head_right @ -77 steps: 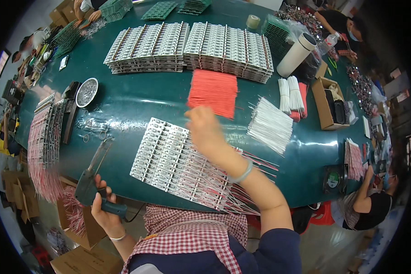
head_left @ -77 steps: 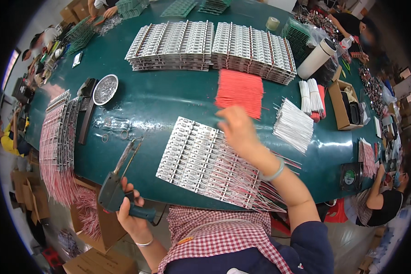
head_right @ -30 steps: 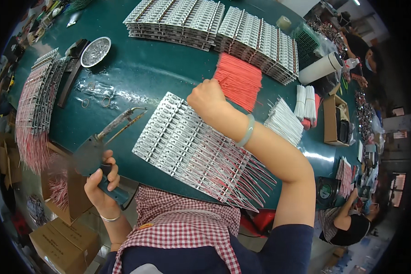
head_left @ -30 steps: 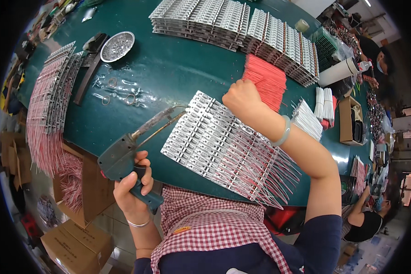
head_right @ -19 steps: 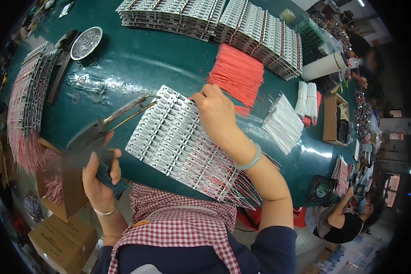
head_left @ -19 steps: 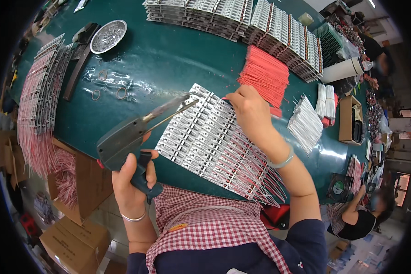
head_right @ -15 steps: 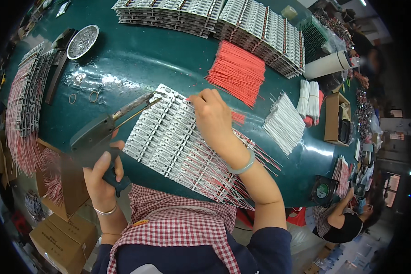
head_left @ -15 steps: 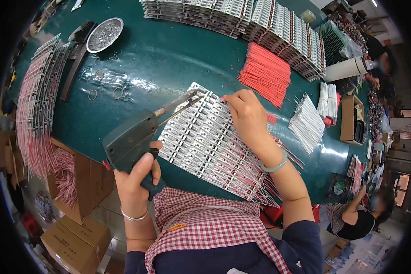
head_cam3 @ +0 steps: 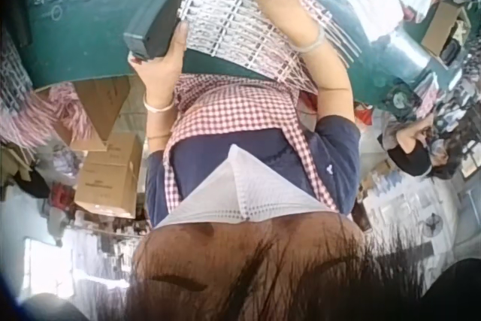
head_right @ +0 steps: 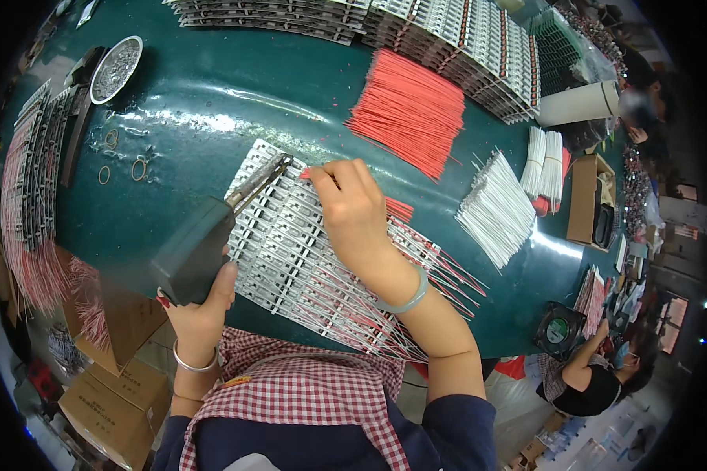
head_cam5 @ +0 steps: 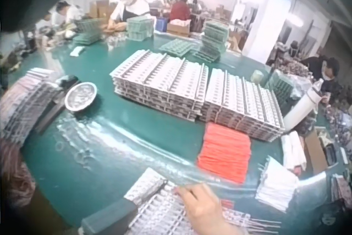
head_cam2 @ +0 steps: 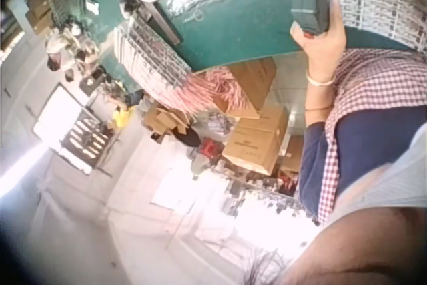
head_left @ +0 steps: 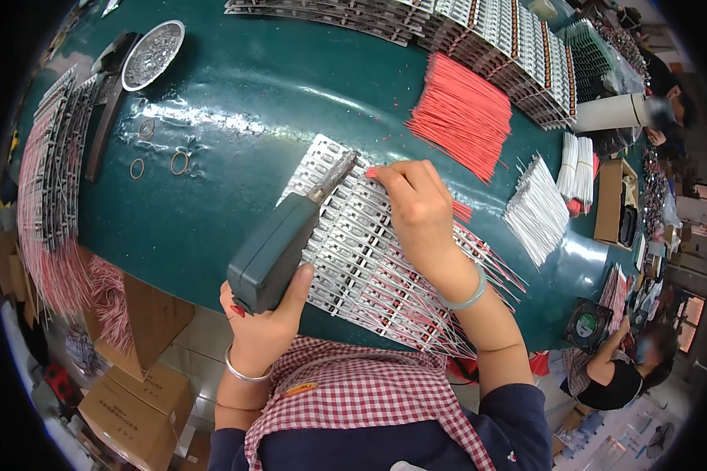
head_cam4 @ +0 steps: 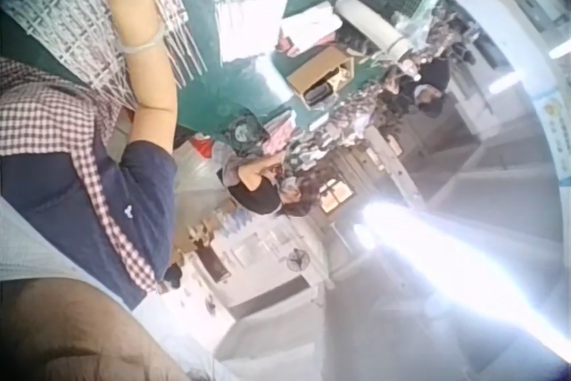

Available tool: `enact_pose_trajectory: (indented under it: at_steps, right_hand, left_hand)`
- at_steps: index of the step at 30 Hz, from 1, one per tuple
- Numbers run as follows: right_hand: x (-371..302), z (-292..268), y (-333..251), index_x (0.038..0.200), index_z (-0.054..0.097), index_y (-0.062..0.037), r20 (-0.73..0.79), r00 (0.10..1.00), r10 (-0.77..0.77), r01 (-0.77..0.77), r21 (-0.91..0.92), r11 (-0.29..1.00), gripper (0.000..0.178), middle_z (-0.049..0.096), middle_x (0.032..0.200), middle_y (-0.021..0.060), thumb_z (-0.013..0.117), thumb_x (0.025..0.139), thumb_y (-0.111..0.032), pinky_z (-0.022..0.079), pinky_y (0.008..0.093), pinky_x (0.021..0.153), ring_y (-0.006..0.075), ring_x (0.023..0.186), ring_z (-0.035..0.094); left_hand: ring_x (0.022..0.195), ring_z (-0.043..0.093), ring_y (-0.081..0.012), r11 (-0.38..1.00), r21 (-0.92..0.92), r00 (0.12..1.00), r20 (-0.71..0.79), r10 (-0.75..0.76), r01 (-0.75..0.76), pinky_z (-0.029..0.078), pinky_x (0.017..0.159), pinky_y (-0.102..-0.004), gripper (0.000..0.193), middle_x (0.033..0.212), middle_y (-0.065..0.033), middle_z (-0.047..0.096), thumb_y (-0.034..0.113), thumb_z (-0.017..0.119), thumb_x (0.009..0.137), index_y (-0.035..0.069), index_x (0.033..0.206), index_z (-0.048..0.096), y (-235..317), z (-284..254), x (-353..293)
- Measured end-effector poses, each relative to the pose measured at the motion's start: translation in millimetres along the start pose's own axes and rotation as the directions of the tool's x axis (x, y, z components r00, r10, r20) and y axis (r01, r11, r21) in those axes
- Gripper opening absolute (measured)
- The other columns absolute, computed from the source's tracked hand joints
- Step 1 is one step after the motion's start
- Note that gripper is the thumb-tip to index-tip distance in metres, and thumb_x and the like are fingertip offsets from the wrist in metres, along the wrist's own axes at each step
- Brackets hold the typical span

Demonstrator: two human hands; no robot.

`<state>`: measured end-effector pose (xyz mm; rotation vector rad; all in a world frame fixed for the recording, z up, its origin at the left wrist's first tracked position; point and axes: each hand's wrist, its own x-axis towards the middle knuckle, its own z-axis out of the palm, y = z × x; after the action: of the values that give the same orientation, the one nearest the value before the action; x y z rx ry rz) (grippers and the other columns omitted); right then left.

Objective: The person uses a soldering iron to attach red and white wires to a grid of white plastic components on a green workbench. They repeatedly pick up individual wires, place them into slots on the components, and apply heat with the soldering iron to secure them.

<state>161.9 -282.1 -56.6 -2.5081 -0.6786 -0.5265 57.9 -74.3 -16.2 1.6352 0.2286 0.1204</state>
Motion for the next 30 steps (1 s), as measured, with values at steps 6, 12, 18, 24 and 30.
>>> enact_pose_trajectory:
  at_steps: [6, 12, 18, 24, 30]
  right_hand:
    - [2, 1, 0, 0.097, 0.067, 0.0007, 0.01, 1.0, -0.004, 0.004, 0.002, 1.0, 0.028, 0.061, 0.091, 0.011, 0.066, 0.07, 0.006, 0.051, 0.0361, 0.068, 0.027, 0.082, 0.059]
    - [1, 0, 0, 0.099, 0.066, 0.0032, 0.033, 0.999, -0.016, 0.016, 0.004, 1.0, 0.03, 0.06, 0.093, 0.0131, 0.064, 0.069, 0.006, 0.051, 0.0367, 0.069, 0.0284, 0.084, 0.058]
    - [3, -1, -1, 0.1, 0.066, 0.0042, 0.034, 0.999, -0.019, 0.018, 0.013, 1.0, 0.031, 0.06, 0.093, 0.0136, 0.064, 0.069, 0.006, 0.051, 0.037, 0.07, 0.0289, 0.084, 0.058]
    - [3, -1, -1, 0.1, 0.066, 0.0049, 0.042, 0.999, -0.025, 0.025, 0.003, 1.0, 0.032, 0.06, 0.093, 0.0137, 0.064, 0.068, 0.007, 0.051, 0.0368, 0.07, 0.0288, 0.084, 0.058]
    - [3, -2, -2, 0.099, 0.066, 0.0049, 0.04, 0.999, -0.029, 0.029, -0.011, 1.0, 0.032, 0.06, 0.092, 0.013, 0.063, 0.067, 0.007, 0.051, 0.0365, 0.07, 0.0284, 0.083, 0.058]
  left_hand:
    - [0.055, 0.054, -0.0084, 0.998, 0.066, 0.998, 0.068, 0.017, -0.021, 0.041, 0.049, -0.0233, 0.018, 0.076, -0.0034, 0.065, -0.002, 0.073, 0.085, -0.004, 0.102, 0.067, -3, 3, 5]
    - [0.06, 0.058, -0.0102, 0.99, 0.134, 0.997, 0.067, 0.026, -0.035, 0.044, 0.054, -0.0247, 0.017, 0.076, -0.0047, 0.066, 0.001, 0.075, 0.084, -0.004, 0.098, 0.068, -4, 4, 7]
    - [0.065, 0.062, -0.0144, 0.994, 0.112, 0.998, 0.069, -0.007, 0.0, 0.048, 0.06, -0.0278, 0.015, 0.078, -0.008, 0.068, 0.002, 0.077, 0.082, -0.004, 0.093, 0.068, 0, 7, 10]
    - [0.063, 0.06, -0.0109, 0.974, 0.207, 0.992, 0.107, 0.065, -0.086, 0.046, 0.057, -0.025, 0.014, 0.076, -0.0063, 0.065, 0.001, 0.076, 0.082, -0.004, 0.093, 0.068, 6, 8, 12]
    - [0.063, 0.058, -0.0095, 0.968, 0.229, 0.99, 0.119, 0.082, -0.108, 0.046, 0.057, -0.0241, 0.014, 0.077, -0.0066, 0.064, 0.001, 0.076, 0.082, -0.004, 0.093, 0.068, 8, 6, 11]
